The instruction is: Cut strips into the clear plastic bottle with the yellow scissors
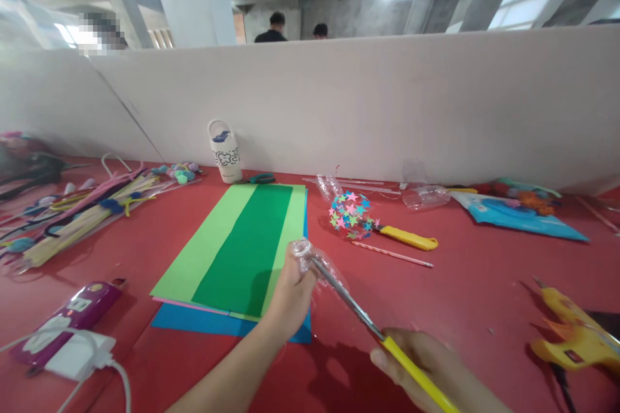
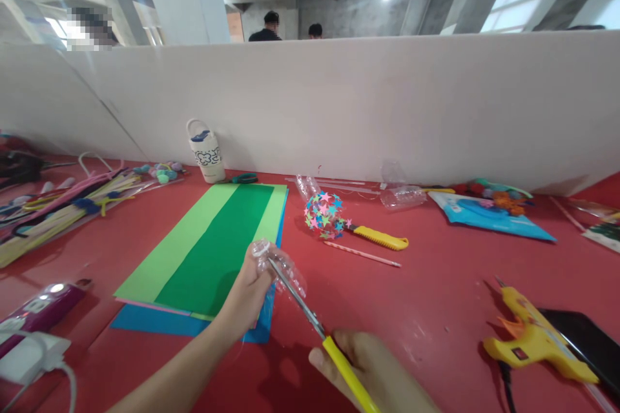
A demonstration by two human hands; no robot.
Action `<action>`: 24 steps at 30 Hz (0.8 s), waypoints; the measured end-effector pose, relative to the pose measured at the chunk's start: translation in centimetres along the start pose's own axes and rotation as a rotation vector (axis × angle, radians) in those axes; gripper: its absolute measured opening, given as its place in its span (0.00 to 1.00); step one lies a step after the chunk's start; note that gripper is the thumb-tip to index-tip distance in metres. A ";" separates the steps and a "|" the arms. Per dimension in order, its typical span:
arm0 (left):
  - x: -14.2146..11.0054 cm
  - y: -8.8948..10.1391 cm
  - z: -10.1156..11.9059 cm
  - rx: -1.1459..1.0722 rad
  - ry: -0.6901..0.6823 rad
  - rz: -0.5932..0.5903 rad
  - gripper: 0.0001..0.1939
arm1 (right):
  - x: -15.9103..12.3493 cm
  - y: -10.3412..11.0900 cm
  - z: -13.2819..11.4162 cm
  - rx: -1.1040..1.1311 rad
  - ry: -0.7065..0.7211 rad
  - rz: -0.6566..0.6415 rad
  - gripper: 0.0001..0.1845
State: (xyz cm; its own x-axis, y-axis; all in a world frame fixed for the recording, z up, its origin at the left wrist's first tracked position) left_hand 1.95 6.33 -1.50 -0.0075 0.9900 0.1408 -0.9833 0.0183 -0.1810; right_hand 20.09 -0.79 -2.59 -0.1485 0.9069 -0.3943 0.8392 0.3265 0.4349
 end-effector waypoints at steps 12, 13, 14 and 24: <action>0.9 1.7 -0.2 -0.321 0.114 0.231 0.15 | 0.8 0.9 1.6 -0.108 0.151 -0.047 0.29; 1.0 1.9 -0.2 -0.363 0.142 0.261 0.18 | 0.7 1.1 1.3 -0.080 0.165 -0.042 0.29; 1.1 2.0 -0.3 -0.404 0.171 0.284 0.19 | 0.6 1.2 0.9 -0.043 0.171 -0.039 0.29; -1.5 -1.6 -0.3 -0.384 0.278 0.037 0.17 | 0.5 2.4 -1.2 0.158 0.136 0.198 0.18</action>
State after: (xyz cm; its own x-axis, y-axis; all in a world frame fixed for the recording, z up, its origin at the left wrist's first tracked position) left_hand 3.63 4.84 -1.71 0.0592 0.9898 -0.1292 -0.8445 -0.0193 -0.5353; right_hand 21.34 0.77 -0.77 -0.0338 0.9797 -0.1978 0.9284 0.1040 0.3568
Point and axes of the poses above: each hand's wrist, its own x-axis towards the middle knuckle, its own y-axis out of the back of the hand, z = x × y, the point moved 4 cm from there along x, towards the middle knuckle, and after that the axes turned 6 degrees about -x, right-handed, at the moved point
